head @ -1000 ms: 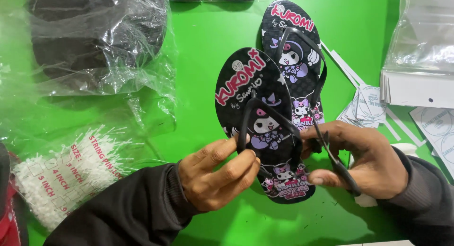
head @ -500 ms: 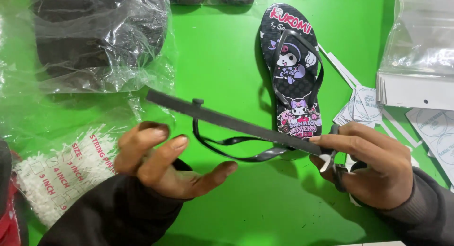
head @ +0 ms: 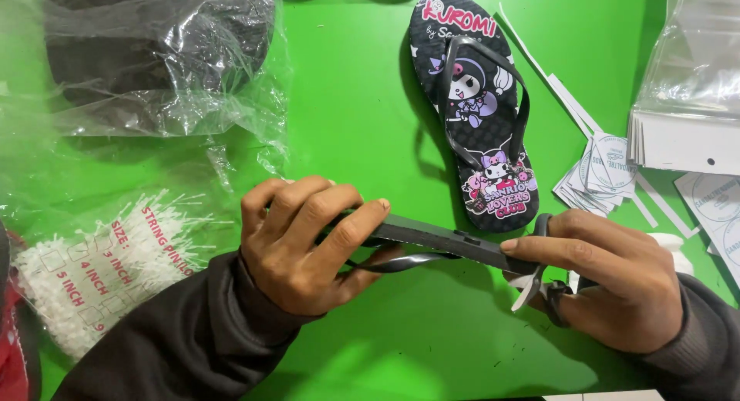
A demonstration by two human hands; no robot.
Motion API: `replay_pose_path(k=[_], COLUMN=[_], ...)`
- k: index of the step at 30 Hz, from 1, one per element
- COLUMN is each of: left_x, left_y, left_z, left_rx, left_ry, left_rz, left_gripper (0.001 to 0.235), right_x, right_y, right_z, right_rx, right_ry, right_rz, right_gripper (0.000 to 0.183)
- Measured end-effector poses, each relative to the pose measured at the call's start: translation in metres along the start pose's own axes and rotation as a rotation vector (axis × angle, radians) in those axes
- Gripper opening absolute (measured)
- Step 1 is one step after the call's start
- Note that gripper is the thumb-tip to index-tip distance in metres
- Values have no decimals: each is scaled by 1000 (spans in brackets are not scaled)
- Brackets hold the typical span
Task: Trimming excess material from the edges of a flip-flop sole using scissors
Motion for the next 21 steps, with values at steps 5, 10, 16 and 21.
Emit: replay_pose_path(k=[5,10,16,21], left_x=[-1,-1,-7,-9], left_y=[-1,6,3,-1], left_z=[-3,-11,-11,-13], left_rx=[-2,27,116,121], left_ry=[43,92,95,197], left_rz=[0,52,73,54], left_gripper=[22,20,11,13], right_x=[9,15,18,22], right_y=[0,25,36,40], right_z=[1,8,6,2], right_rx=[95,254,197,-99], right_ry=[12,-73,-114,69], right_rz=[51,81,3,-78], right_gripper=[46,77,82,51])
Point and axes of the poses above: each hand's wrist, its own x-axis towards the middle knuckle, its own z-axis out of the palm, y = z × x, the point moved 7 cm from there along x, towards the middle knuckle, and after that the axes turned 1 degree about -y, right-handed, at the moved point
